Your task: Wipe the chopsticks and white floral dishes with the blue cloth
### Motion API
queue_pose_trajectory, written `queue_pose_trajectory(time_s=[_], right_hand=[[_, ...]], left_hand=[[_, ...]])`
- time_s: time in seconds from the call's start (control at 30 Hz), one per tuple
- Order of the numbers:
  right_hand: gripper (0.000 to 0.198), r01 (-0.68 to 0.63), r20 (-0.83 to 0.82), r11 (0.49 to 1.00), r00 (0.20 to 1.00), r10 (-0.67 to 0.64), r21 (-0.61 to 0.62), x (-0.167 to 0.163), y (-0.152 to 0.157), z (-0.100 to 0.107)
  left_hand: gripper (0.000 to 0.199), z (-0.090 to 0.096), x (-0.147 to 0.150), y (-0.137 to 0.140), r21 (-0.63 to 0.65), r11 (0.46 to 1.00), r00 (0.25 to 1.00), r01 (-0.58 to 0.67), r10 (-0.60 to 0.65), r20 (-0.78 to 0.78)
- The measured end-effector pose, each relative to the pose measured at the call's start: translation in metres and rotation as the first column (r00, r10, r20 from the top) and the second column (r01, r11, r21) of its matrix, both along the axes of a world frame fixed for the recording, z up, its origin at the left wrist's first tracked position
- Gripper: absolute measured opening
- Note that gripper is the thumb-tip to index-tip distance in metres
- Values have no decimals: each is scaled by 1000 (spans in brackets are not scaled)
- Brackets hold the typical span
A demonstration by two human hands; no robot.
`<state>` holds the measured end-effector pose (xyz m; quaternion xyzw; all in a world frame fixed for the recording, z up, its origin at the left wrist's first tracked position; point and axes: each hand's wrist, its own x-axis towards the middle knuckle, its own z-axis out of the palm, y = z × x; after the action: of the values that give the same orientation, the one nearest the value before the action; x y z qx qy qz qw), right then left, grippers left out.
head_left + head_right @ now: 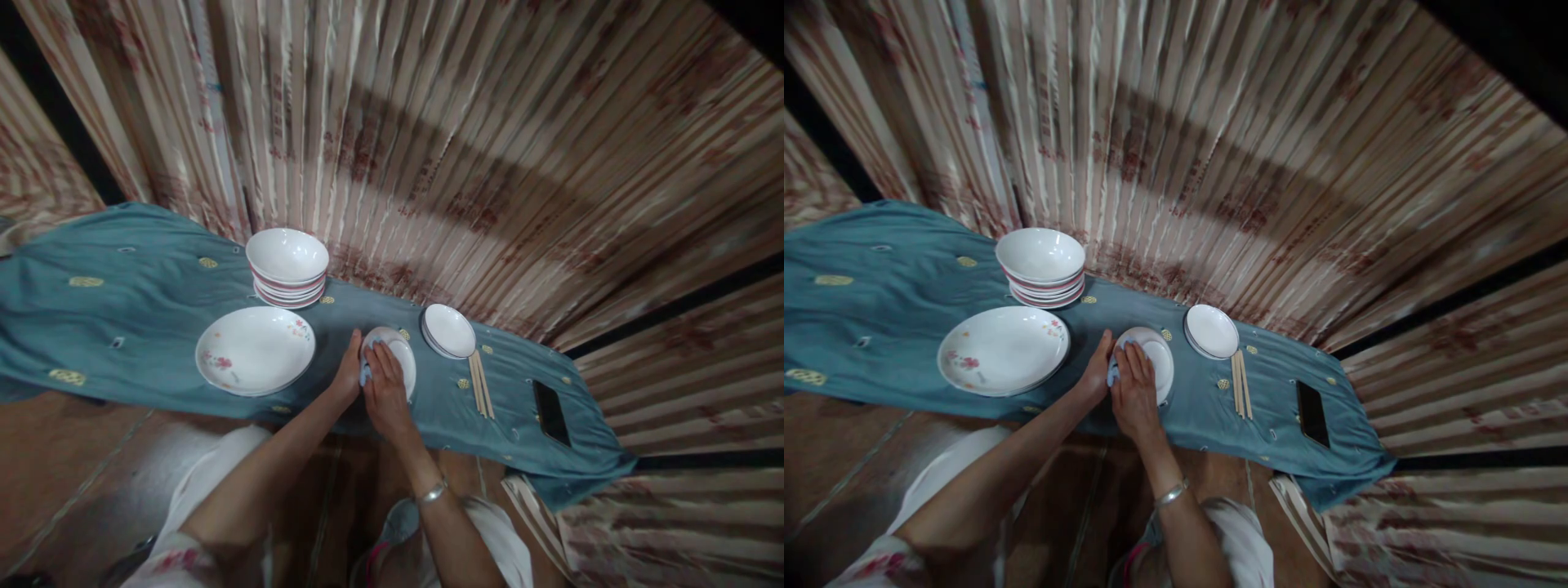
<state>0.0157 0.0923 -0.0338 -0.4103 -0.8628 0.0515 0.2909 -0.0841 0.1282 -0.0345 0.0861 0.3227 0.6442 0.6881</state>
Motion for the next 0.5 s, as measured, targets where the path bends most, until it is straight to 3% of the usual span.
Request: queue_pose_trajectory(time_s=[0.17, 0.27, 0.5], right_hand=[[44, 0, -24, 1000, 1000, 0, 1, -3, 39, 10], [42, 4, -51, 999, 999, -7, -46, 1, 59, 11], [43, 159, -156, 972, 970, -187, -174, 26, 88, -12]], left_hand=[[37, -4, 4, 3, 22, 996, 996, -88, 89, -31], [37, -5, 5, 3, 5, 997, 993, -82, 82, -81], [40, -5, 7, 2, -101, 993, 985, -68, 51, -166]])
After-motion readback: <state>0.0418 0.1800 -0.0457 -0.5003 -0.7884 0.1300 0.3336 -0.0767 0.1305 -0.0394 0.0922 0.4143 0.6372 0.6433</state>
